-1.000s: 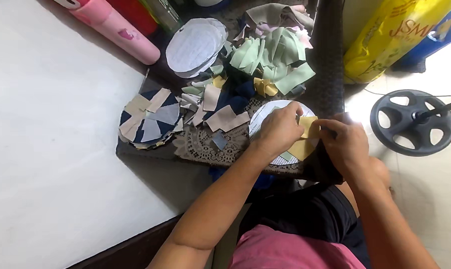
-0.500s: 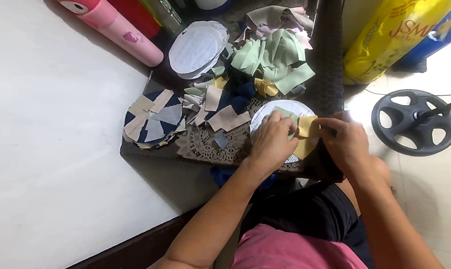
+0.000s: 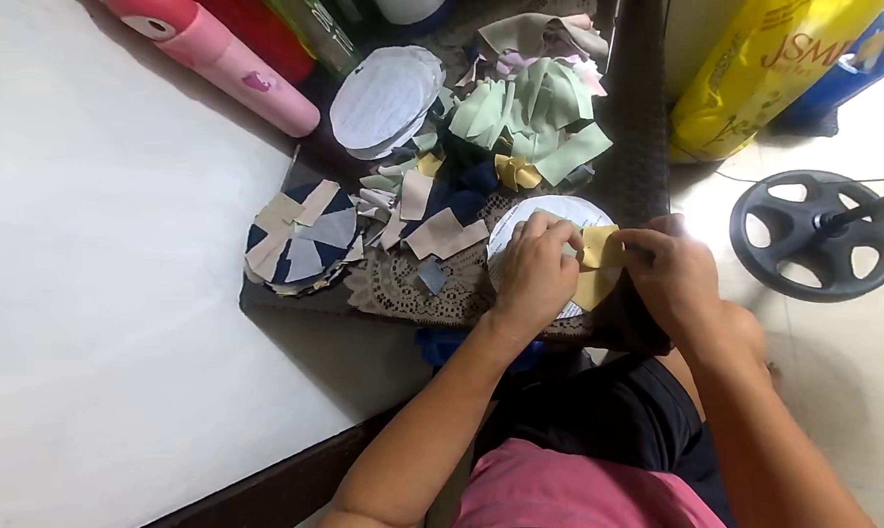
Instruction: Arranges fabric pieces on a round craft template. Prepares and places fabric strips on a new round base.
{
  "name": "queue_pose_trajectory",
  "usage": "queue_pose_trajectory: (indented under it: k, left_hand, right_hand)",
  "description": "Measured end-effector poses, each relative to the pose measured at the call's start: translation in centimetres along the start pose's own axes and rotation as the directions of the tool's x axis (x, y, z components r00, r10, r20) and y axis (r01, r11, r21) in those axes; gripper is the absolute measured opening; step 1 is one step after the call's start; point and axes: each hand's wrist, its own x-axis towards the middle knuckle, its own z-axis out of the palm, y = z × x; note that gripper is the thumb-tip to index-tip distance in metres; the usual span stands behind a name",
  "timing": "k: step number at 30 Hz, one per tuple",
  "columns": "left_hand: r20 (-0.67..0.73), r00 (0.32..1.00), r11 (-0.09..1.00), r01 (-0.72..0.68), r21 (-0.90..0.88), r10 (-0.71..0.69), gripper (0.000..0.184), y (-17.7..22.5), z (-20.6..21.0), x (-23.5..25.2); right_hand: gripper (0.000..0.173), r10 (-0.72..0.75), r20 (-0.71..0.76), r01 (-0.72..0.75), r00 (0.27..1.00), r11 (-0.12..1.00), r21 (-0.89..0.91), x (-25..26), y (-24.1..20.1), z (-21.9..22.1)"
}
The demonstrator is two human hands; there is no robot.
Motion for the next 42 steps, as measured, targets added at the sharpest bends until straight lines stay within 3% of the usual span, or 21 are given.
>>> queue_pose_trajectory:
  k: [2,13,16,20,23,25,27,30,33,37,42]
  left_hand:
    - [-0.044,0.997,0.998,-0.061,-0.004,0.061,0.015,-0.2,0.3,-0.1]
    - [-0.007,0.999,0.992,-0.046,0.115,0.047,0.018,0.3,0.6,0.3]
    - [0.053,0.998,0.986,0.007,0.167,-0.016,0.019,0.7,0.3,0.5]
    - [0.03,0.999,0.981,0.006,0.194,-0.012,0.008,1.2,0.2,0.6]
    - [-0.045,0.984,0.968,-0.16,0.192,0.172,0.026,0.8,1.1,0.5]
    - [0.047,0.964,0.936,-0.265,0.23,0.261,0.047,0.3,2.2,0.3]
    - [0.159,0.951,0.913,-0.3,0.275,0.265,0.06,-0.2,3.4,-0.2]
    - [0.209,0.95,0.908,-0.289,0.302,0.233,0.064,-0.6,4.1,-0.4]
    - [0.254,0.947,0.915,-0.269,0.3,0.196,0.066,-0.4,3.8,-0.4]
    - [0.265,0.947,0.92,-0.258,0.295,0.18,0.065,-0.2,3.7,-0.4]
    - [0.255,0.95,0.918,-0.257,0.3,0.183,0.062,-0.2,3.9,-0.4]
  right_hand:
    - [0.022,-0.001,-0.007,0.001,1.0,1.0,0.0,0.0,0.0,0.0]
    - [0.022,0.018,0.001,-0.018,1.0,1.0,-0.002,0.0,-0.2,0.0]
    - [0.023,0.022,0.007,-0.022,1.0,1.0,-0.011,0.0,-0.3,-0.1]
    - [0.023,0.028,0.006,-0.028,1.0,0.999,-0.015,0.0,-0.3,-0.1]
    - [0.022,0.02,0.0,-0.02,1.0,1.0,-0.02,0.0,-0.2,0.0]
    - [0.021,0.013,-0.002,-0.013,1.0,1.0,-0.01,0.1,0.0,0.1]
    - [0.021,0.033,0.011,-0.033,0.999,0.998,0.052,0.2,0.3,-0.3]
    - [0.023,0.149,0.004,-0.143,0.989,0.946,0.29,0.1,1.2,-1.5]
    - [0.023,0.267,-0.101,-0.196,0.958,0.872,0.449,-0.5,2.1,-1.6]
    - [0.02,0.298,-0.189,-0.209,0.936,0.899,0.384,-1.4,1.9,-0.4]
    - [0.051,0.343,-0.102,-0.315,0.934,0.923,0.22,-1.1,1.3,0.9]
